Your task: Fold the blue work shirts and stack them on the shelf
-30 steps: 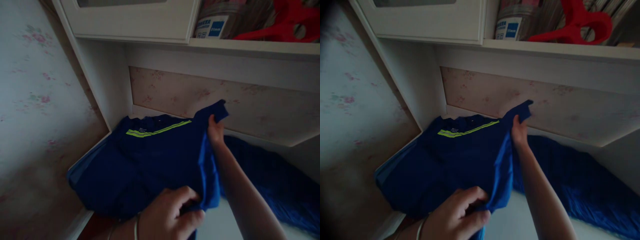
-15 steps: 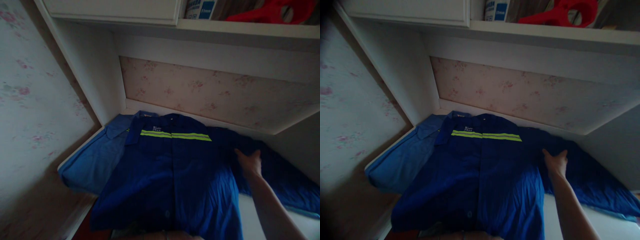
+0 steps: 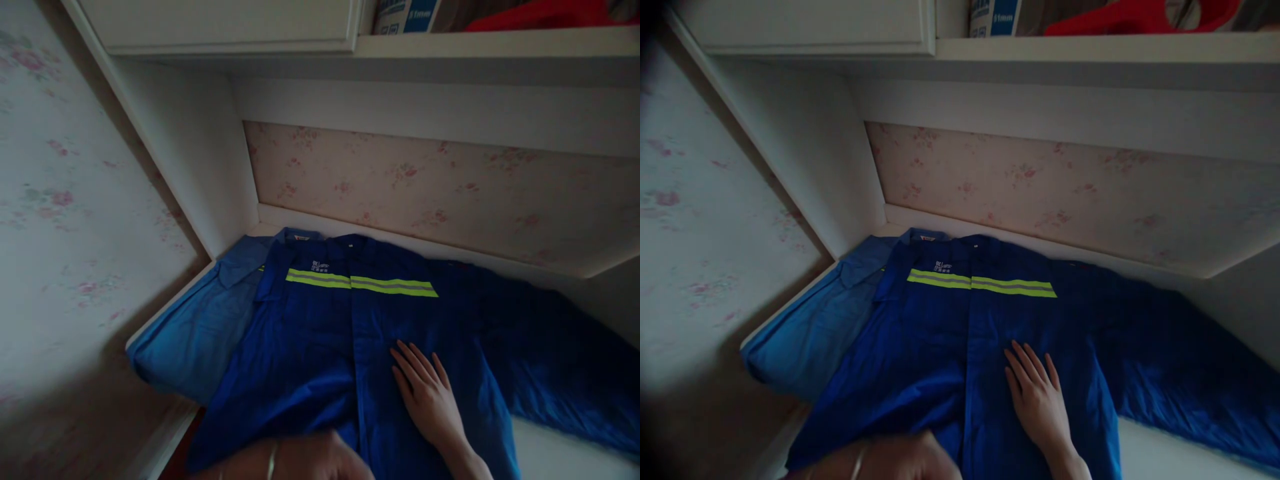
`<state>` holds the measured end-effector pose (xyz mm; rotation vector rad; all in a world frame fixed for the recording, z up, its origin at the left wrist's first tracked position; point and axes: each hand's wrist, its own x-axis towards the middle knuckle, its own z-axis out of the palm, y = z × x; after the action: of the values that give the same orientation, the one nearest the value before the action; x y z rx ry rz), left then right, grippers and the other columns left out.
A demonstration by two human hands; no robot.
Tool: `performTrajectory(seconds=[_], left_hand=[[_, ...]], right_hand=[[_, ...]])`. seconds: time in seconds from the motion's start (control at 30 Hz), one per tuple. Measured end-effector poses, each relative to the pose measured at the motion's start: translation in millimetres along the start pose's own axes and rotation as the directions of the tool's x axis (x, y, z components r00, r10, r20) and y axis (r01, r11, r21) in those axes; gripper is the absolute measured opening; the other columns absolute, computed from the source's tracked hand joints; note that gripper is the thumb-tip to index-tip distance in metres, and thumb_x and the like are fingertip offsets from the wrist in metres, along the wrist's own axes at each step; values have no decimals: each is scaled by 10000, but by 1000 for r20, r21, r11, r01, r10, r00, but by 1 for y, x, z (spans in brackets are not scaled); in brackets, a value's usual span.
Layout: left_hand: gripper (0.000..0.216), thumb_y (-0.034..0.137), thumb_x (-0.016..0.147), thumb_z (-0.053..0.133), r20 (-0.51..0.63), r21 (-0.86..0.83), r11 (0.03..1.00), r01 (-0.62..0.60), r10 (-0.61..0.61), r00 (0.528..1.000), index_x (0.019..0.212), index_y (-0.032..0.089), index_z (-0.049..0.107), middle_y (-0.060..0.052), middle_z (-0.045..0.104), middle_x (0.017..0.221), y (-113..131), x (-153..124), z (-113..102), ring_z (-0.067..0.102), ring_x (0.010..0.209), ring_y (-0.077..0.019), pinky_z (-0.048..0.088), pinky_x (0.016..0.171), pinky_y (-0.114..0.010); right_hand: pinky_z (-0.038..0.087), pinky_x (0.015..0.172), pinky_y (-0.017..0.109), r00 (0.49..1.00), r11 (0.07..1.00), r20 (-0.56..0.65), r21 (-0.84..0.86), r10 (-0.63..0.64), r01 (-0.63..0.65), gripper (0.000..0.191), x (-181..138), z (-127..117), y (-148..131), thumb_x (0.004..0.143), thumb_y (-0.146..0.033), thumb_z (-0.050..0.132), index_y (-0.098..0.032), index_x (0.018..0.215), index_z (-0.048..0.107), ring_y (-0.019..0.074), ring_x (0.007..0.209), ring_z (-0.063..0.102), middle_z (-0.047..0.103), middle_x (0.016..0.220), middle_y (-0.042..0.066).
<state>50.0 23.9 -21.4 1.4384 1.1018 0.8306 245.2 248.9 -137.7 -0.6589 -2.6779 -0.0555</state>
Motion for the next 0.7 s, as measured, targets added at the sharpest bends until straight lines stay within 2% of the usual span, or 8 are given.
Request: performTrajectory(seconds=[0.07,0.13,0.17,0.3,0.43,0.5,0.6,0.7], left_hand=[[342,432,1007,440,-313,165,978,125,-68,947,1197,250,659,-44,708,1118,-11,-5,-55,670,978,-171,527,861,-287],[355,435,968,504,-716,412,779,472,-44,697,1244,253,632,-59,675,1231,-30,-7,-115,635,1107,-180,490,968,-286],[411,416,935,554,-787,409,709,574,-45,616,1285,207,609,-115,627,1314,-42,-8,-144,590,1204,-232,453,1038,-344],[534,392,807,690,-893,347,544,764,-56,446,1283,160,619,-175,583,1371,-82,-22,-223,520,1293,-348,403,1088,-451],[422,392,965,383,-966,170,447,878,-101,238,1150,163,684,-158,723,1093,-97,-61,-257,688,1035,-295,515,907,-398],[425,385,960,357,-978,68,407,911,-153,142,1027,168,717,-137,752,901,-99,-88,-268,727,864,-284,545,761,-369],[327,360,894,448,-978,-11,345,939,-197,61,798,206,720,-113,749,779,-96,-124,-278,730,760,-288,534,654,-346],[350,390,886,434,-990,-14,306,952,-140,31,819,197,718,-158,754,848,-86,-132,-280,723,809,-353,538,689,-419]], right_hand=[[246,1173,573,1000,1000,-25,6,16,-16,412,3,0,1,1005,-416,452,-262,1364,583,305,1347,500,572,1440,33],[248,1169,572,998,1000,-49,10,26,-25,416,4,0,1,1004,-440,449,-256,1347,596,310,1337,509,590,1421,37],[245,1169,570,998,1000,-56,11,25,-25,422,5,1,0,1002,-451,449,-257,1348,594,311,1336,511,591,1419,38],[239,1171,542,997,1000,-70,-3,-12,12,429,2,6,4,997,-462,457,-279,1367,574,297,1329,520,578,1433,17],[237,1170,515,996,999,-81,-32,-27,25,435,0,10,8,990,-466,473,-290,1378,558,280,1321,529,584,1426,3],[237,1168,505,996,999,-89,-45,-25,21,434,1,9,8,989,-474,474,-287,1370,562,276,1315,535,596,1413,2],[239,1164,497,996,998,-91,-56,-26,21,437,5,6,6,991,-480,469,-277,1366,564,275,1309,539,607,1401,4],[250,1156,493,995,998,-91,-56,-31,26,430,7,4,6,994,-482,461,-278,1356,575,276,1301,546,615,1391,1]])
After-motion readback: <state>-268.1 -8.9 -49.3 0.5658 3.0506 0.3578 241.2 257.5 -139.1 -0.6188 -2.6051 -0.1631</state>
